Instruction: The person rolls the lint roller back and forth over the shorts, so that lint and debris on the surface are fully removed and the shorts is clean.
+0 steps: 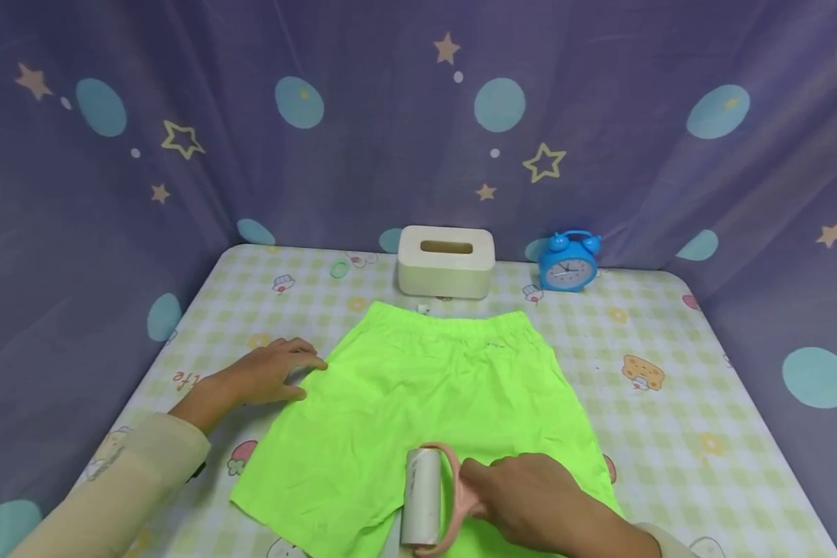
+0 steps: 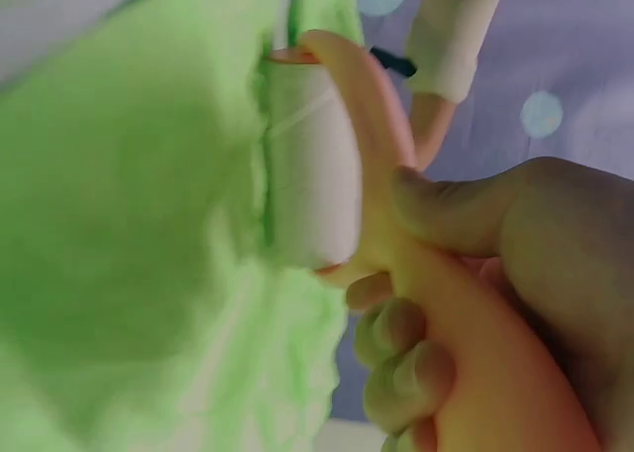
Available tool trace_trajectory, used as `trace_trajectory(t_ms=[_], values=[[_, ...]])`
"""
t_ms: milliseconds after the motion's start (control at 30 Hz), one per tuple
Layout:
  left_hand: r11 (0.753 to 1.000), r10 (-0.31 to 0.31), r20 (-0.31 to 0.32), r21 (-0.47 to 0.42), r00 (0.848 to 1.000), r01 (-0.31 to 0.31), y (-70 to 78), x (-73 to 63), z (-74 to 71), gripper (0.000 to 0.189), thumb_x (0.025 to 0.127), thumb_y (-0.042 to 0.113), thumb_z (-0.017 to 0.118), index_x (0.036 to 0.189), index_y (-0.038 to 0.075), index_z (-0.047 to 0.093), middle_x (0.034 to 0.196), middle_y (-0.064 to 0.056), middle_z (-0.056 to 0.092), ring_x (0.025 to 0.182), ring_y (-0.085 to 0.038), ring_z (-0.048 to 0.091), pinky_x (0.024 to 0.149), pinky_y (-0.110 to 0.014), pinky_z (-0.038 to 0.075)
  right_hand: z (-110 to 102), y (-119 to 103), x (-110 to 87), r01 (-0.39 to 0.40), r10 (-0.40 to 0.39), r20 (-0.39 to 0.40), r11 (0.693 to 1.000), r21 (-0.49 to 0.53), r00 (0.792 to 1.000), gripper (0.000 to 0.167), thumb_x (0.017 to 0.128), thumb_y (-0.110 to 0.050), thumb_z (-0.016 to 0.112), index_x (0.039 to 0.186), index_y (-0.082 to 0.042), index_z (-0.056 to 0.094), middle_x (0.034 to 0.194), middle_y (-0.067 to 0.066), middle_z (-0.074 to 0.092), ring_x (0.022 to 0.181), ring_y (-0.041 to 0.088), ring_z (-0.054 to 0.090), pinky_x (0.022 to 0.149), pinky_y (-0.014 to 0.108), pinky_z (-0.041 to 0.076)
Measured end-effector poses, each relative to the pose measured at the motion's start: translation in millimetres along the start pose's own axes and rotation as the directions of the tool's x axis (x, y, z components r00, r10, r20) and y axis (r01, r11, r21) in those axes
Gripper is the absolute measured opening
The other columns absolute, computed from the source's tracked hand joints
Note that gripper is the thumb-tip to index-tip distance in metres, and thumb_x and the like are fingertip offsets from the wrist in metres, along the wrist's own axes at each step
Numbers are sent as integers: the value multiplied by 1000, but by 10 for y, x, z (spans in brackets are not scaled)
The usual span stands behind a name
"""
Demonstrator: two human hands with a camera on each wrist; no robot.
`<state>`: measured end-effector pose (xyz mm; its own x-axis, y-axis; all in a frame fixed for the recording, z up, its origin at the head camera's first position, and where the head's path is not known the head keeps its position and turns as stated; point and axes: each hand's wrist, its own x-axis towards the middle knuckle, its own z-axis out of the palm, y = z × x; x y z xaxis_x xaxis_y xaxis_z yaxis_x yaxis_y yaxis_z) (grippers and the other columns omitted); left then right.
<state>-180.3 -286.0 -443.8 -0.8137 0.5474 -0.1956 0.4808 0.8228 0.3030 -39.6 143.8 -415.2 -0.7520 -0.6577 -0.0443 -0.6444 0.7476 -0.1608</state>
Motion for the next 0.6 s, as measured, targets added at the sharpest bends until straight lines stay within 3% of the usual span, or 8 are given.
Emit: trace_trajectory(t_ms=[233,433,600], values=[[1000,-5,0,-18,1000,5,-9,-7,38,49,90,26,79,137,24,64,142,-9,54,129,-37,51,96,-59,48,-63,-233,187,23,-18,43,994,-108,999,30,91,-51,68,87,-28,49,55,-8,44,44,11,39,37,32,26],[1000,2,-5,-15,1000,-2,19,0,46,49,90,26,79,137,24,64,142,-8,55,128,-36,52,97,-58,48,-8,-402,318,6,0,79,997,-78,997,30,96,-52,63,89,-27,49,53,-7,43,44,10,38,37,30,28],[1000,7,-20,9,1000,-7,37,1,1,48,90,26,80,136,23,65,140,-9,56,126,-36,53,95,-58,49,32,-528,406,-5,8,61,999,-53,998,28,97,-48,63,89,-26,49,52,-7,42,42,10,37,36,29,26]])
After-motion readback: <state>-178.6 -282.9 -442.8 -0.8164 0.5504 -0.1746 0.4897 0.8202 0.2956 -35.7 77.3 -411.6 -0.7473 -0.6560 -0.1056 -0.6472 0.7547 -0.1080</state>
